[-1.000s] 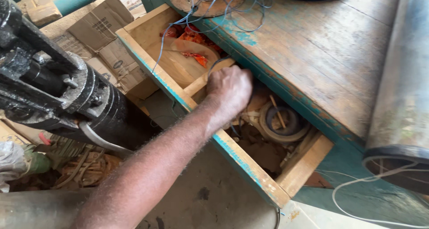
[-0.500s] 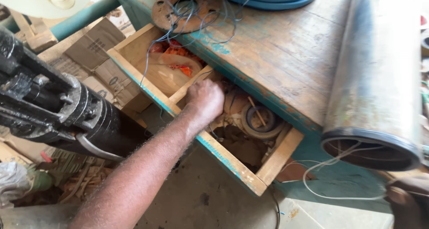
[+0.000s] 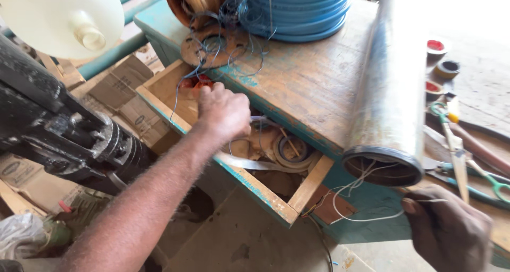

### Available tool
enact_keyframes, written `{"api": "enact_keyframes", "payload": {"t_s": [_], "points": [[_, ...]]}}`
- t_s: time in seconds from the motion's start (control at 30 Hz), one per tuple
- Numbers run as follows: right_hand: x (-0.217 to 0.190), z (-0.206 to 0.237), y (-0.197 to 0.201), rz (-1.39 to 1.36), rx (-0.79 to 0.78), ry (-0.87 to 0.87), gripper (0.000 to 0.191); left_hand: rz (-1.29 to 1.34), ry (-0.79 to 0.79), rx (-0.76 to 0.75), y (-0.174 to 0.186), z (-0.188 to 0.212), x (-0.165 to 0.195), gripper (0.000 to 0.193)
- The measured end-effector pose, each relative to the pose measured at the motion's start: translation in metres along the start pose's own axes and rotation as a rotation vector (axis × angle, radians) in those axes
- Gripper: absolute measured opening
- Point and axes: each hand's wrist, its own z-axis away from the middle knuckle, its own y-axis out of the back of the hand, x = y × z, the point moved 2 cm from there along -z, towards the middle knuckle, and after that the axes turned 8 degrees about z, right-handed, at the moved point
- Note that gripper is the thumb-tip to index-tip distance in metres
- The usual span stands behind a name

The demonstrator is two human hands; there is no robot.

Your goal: The person sits on the floor beside a workbench and connects colored wires to a metal cylindrical motor housing, twisting wire ends together by hand. They use pliers to grip and cut a wire, open a bench drawer to take scissors, trim wire ends, and continue twisting the joined wires.

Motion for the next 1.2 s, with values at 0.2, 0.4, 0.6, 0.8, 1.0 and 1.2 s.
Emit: {"api": "enact_keyframes", "payload": {"t_s": [0.2, 0.4, 0.6, 0.8, 1.0, 1.2], "points": [[-0.007, -0.008, 0.009, 0.012, -0.023, -0.027, 0.012, 0.361, -0.044, 0.185, 0.035, 0.013, -0.024, 0.023], [-0.009, -0.014, 0.013, -0.051, -0.031, 0.024, 0.012, 0.907, 0.039, 0.224, 0.049, 0.028, -0.038, 0.019], [-0.009, -0.018, 0.016, -0.066, -0.048, 0.012, 0.013, 1.223, 0.103, 0.346, 0.052, 0.031, -0.030, 0.014], [-0.014, -0.023, 0.022, -0.058, -0.054, 0.012, 0.012, 0.637, -0.106, 0.563, 0.071, 0.057, -0.010, 0.016], [-0.007, -0.025, 0.020, -0.083, -0.091, -0.013, 0.013, 0.822, -0.101, 0.398, 0.088, 0.084, -0.004, 0.017], [0.000, -0.019, 0.028, -0.350, -0.108, -0.107, 0.012, 1.807, -0.389, -0.083, 0.015, 0.183, 0.101, 0.021]]}}
